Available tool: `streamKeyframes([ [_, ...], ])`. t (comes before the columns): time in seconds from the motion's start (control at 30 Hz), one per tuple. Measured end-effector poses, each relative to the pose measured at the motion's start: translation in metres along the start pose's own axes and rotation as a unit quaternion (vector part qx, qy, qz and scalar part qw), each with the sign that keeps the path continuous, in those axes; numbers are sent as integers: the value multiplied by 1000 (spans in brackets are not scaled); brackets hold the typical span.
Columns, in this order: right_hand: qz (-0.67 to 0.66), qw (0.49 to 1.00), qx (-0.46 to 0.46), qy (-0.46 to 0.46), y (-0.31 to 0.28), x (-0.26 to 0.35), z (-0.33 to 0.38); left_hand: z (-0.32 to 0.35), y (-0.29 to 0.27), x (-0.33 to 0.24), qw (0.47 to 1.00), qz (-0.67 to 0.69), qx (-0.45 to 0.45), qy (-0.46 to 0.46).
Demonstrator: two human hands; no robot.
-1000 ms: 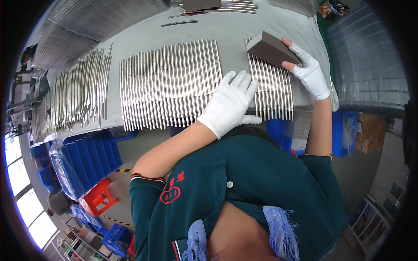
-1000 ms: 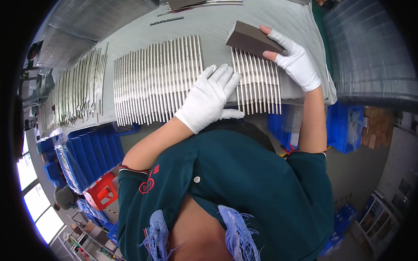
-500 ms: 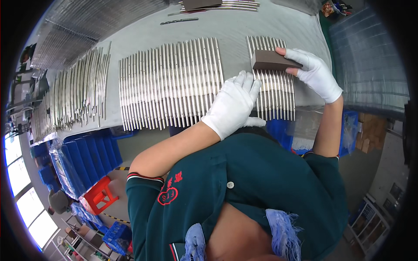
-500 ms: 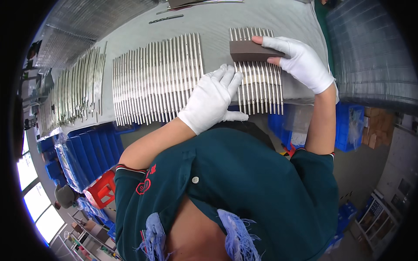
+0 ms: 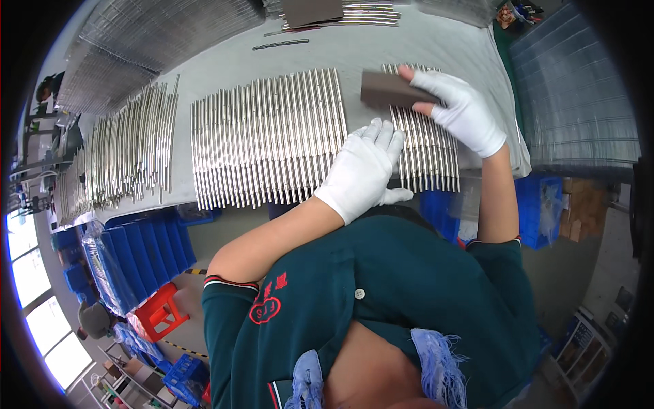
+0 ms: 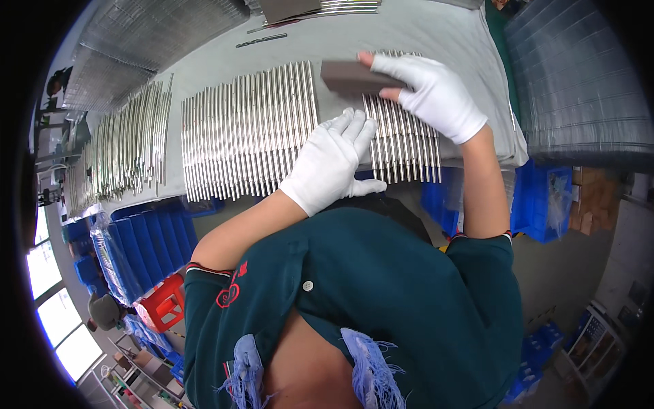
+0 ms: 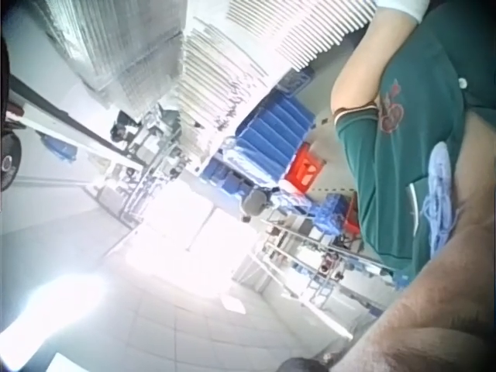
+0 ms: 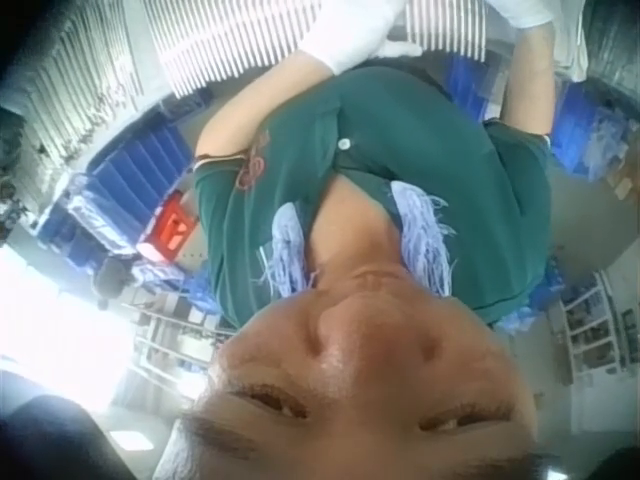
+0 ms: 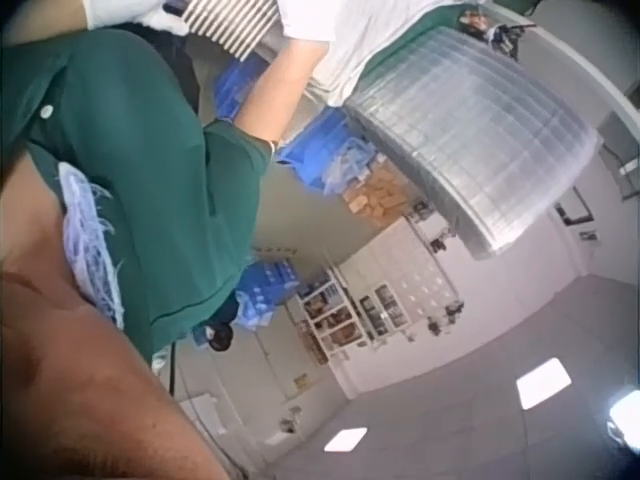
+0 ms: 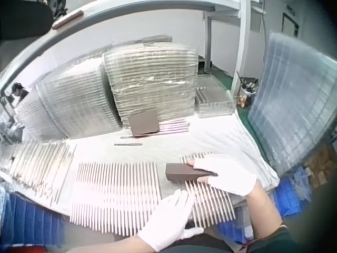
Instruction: Organizing and aligning metal rods on a workbench using a rectangular alignment block.
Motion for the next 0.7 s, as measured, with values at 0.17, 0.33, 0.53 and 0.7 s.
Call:
streamKeyframes([
  [0.17, -151, 892, -425, 40, -70, -68, 10, 1, -1, 1, 999, 21, 39, -8],
  [0.33, -135, 865, -482, 12, -49, -126, 13, 12, -9, 2, 997, 33, 24, 60],
  [0.53, -173, 872, -457, 10, -37, -133, 11, 10, -1, -3, 987, 49, 65, 139],
  [0.7, -148, 868, -473, 4, -42, -131, 10, -1, 9, -17, 982, 84, 34, 165],
])
Point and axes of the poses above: each hand's wrist, its own z-axis away from the middle knuckle, its own y-axis out of the palm, x = y × z, the point moved 5 cm from there along -z, towards the middle knuckle, and after that the axes turned 10 degrees about -z, right-handed, at the moved point
